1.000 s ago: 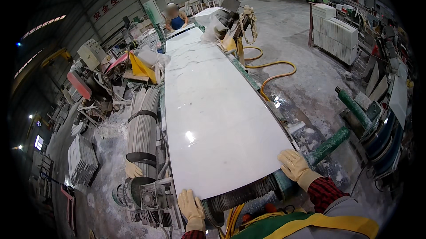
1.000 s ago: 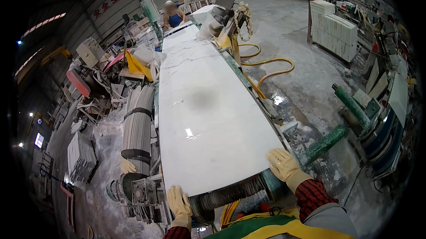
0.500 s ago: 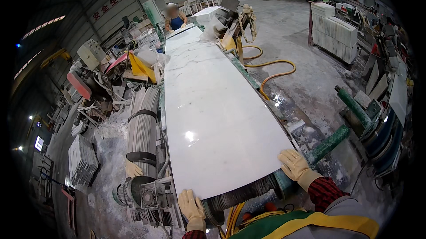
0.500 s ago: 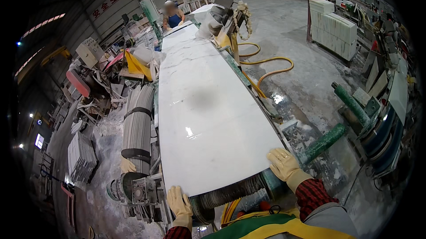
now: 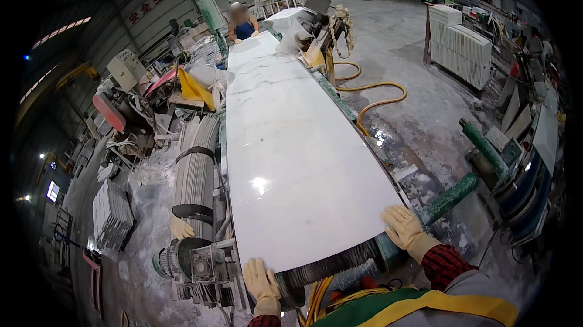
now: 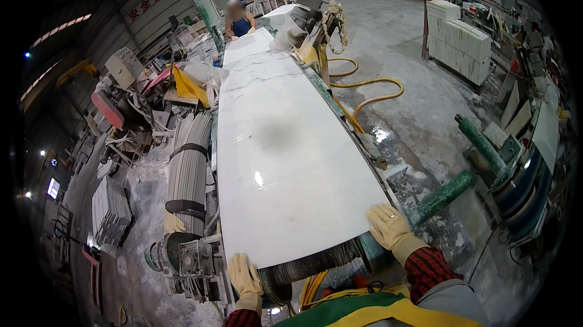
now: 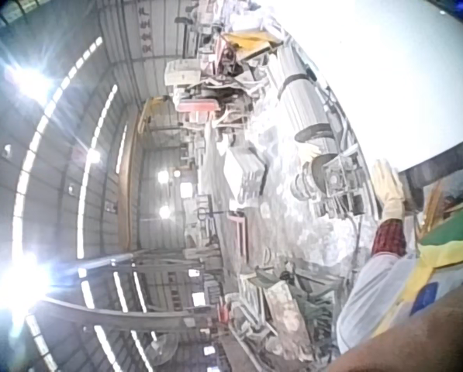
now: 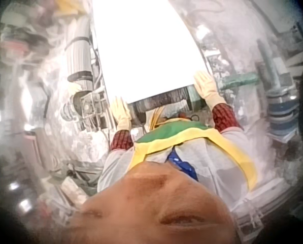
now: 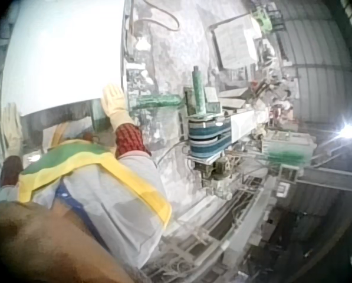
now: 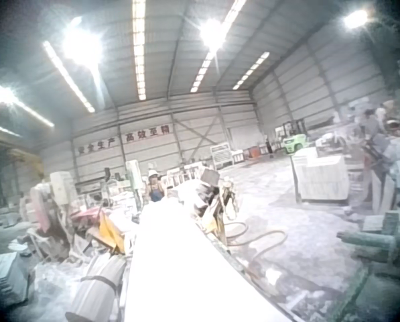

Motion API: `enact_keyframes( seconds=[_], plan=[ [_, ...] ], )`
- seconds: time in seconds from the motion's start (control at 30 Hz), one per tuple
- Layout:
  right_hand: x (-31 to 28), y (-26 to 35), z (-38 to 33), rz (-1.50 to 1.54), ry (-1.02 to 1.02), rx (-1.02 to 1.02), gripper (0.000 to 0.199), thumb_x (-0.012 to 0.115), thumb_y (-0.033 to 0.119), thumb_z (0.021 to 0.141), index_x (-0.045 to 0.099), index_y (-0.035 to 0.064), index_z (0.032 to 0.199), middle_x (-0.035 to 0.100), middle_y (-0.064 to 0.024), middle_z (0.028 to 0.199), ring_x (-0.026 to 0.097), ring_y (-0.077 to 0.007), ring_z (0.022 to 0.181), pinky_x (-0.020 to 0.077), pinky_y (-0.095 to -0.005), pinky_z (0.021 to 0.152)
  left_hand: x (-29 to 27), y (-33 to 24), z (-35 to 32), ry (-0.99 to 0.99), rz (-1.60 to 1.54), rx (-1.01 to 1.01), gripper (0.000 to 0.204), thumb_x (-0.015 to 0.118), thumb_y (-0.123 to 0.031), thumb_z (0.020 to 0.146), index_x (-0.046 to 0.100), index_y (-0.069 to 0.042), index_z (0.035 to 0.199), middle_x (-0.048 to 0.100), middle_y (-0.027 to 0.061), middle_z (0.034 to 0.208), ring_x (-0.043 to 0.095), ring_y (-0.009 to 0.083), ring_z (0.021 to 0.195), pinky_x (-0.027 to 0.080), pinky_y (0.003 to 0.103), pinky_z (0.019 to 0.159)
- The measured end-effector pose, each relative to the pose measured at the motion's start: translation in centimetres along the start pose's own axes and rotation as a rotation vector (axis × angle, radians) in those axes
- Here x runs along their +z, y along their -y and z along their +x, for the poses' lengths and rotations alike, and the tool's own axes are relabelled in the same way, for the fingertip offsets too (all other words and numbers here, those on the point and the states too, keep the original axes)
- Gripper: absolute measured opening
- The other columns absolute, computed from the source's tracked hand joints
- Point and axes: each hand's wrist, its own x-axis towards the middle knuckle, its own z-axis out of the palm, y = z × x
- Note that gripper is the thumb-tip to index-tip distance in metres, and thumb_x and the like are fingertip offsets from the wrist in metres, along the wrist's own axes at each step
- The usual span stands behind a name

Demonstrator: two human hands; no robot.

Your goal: The person repeatedly picks up large white rectangular slabs and feeds them into a processing machine with rollers. The slabs are handled one at a time and moved along the conveyor system.

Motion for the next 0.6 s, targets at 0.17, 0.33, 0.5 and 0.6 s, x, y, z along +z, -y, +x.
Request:
enact_keyframes(
  seconds=[0.17,0.33,0.5,0.6],
  plan=[
    [0.2,-0.1,-0.4,-0.013,-0.028,-0.017,0.041,0.070,0.019,0.087,0.065,0.0046,0.125,0.065,-0.0195,0.129,0.061,-0.0410,0.120,0.0472,-0.0521,0.108,-0.2,-0.1,-0.1,0.030,0.005,-0.014,0.051,0.069,-0.019,0.091,0.057,-0.001,0.138,0.055,0.0274,0.143,0.048,0.0502,0.133,0.034,0.058,0.116],
    [-0.3,0.3,-0.2,-0.021,-0.013,-0.015,0.041,0.069,0.020,0.087,0.064,0.0053,0.125,0.064,-0.0188,0.129,0.060,-0.0405,0.120,0.0472,-0.0517,0.107,-0.8,-0.5,-0.1,0.055,-0.001,-0.023,0.052,0.067,-0.021,0.093,0.056,-0.002,0.139,0.055,0.0275,0.143,0.047,0.0500,0.134,0.033,0.057,0.117],
    [-0.6,0.4,-0.3,-0.001,0.016,0.001,0.040,0.069,0.020,0.087,0.063,0.0064,0.125,0.063,-0.0180,0.130,0.059,-0.0403,0.121,0.0470,-0.0516,0.107,-2.1,-1.4,0.3,0.118,-0.045,-0.063,0.049,0.062,-0.019,0.096,0.054,-0.001,0.141,0.053,0.0269,0.147,0.044,0.0497,0.137,0.029,0.058,0.120],
    [-0.6,0.4,-0.3,0.010,0.036,0.019,0.040,0.069,0.021,0.087,0.063,0.0071,0.124,0.063,-0.0178,0.130,0.059,-0.0405,0.121,0.0467,-0.0517,0.108,-1.2,-0.7,-0.4,0.074,-0.027,-0.041,0.049,0.062,-0.019,0.096,0.054,-0.001,0.141,0.052,0.0270,0.147,0.044,0.0495,0.137,0.030,0.058,0.119]
  ],
)
